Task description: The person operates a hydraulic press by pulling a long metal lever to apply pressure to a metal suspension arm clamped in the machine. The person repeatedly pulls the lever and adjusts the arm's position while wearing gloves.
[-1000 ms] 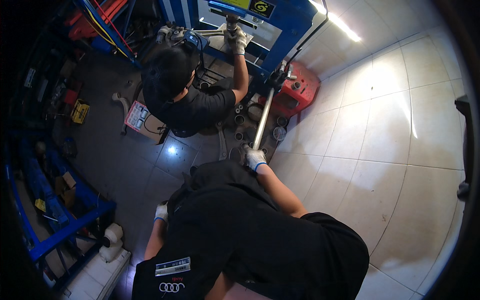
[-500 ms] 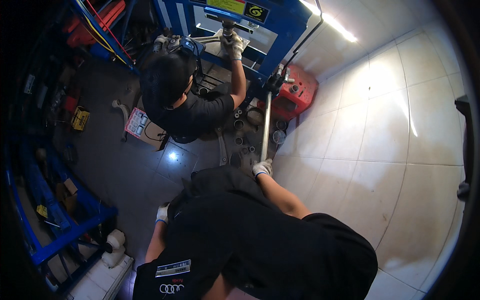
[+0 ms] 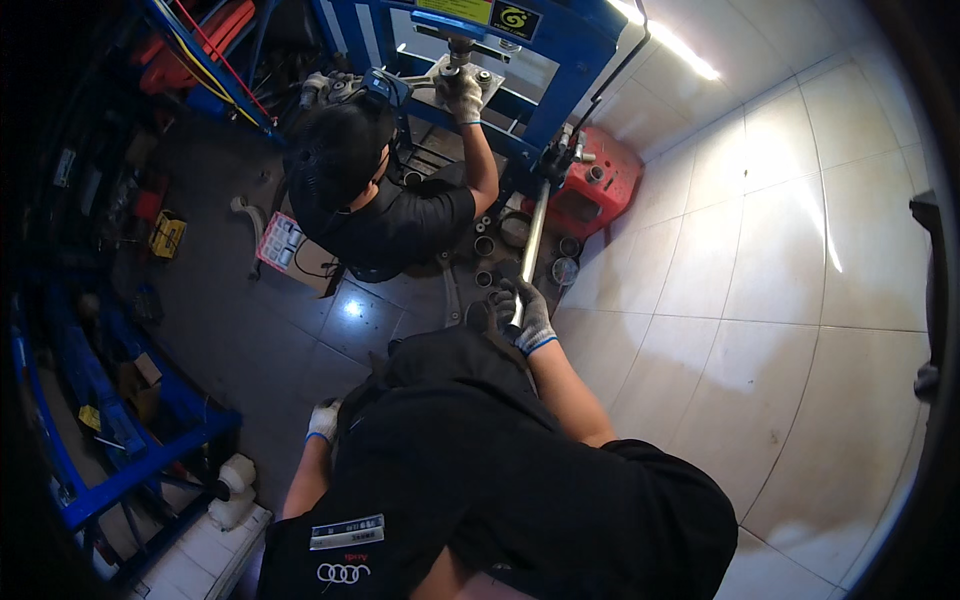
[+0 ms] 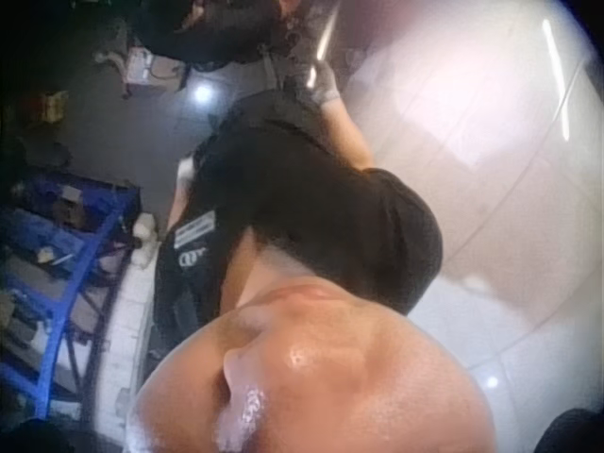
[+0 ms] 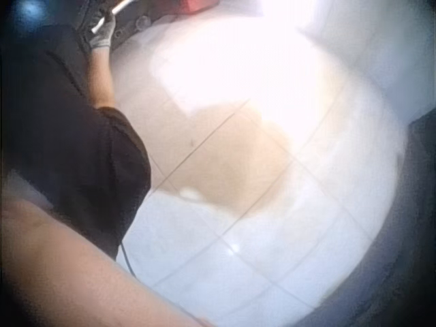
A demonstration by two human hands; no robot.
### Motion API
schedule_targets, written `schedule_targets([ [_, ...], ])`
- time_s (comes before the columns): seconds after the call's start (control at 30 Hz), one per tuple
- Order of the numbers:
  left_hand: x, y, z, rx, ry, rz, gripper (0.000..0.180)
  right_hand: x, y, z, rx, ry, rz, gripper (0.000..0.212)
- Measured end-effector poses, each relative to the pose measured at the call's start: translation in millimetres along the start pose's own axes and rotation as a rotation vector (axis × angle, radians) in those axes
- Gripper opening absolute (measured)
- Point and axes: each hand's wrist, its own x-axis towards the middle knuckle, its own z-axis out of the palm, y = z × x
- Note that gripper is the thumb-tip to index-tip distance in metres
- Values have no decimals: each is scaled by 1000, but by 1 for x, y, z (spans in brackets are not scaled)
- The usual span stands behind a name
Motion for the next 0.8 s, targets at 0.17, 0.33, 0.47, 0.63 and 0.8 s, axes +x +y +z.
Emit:
schedule_targets([
  [0.17, 7, 6, 5, 19, 1, 14, 44, -2, 2, 21, -528, 666, -181, 19],
  [0.33, -3, 16, 10, 126, -19, 60, 44, -3, -4, 16, -590, 541, -34, 16],
  [0.47, -20, 23, 12, 59, 8, 72, 43, 1, -7, 4, -381, 370, 20, 14],
  [0.63, -26, 22, 17, 140, 23, 40, 42, -9, -11, 0, -409, 403, -5, 11],
  [0.8, -14, 11, 25, 157, -16, 19, 43, -23, -20, -2, -435, 284, 48, 11],
])
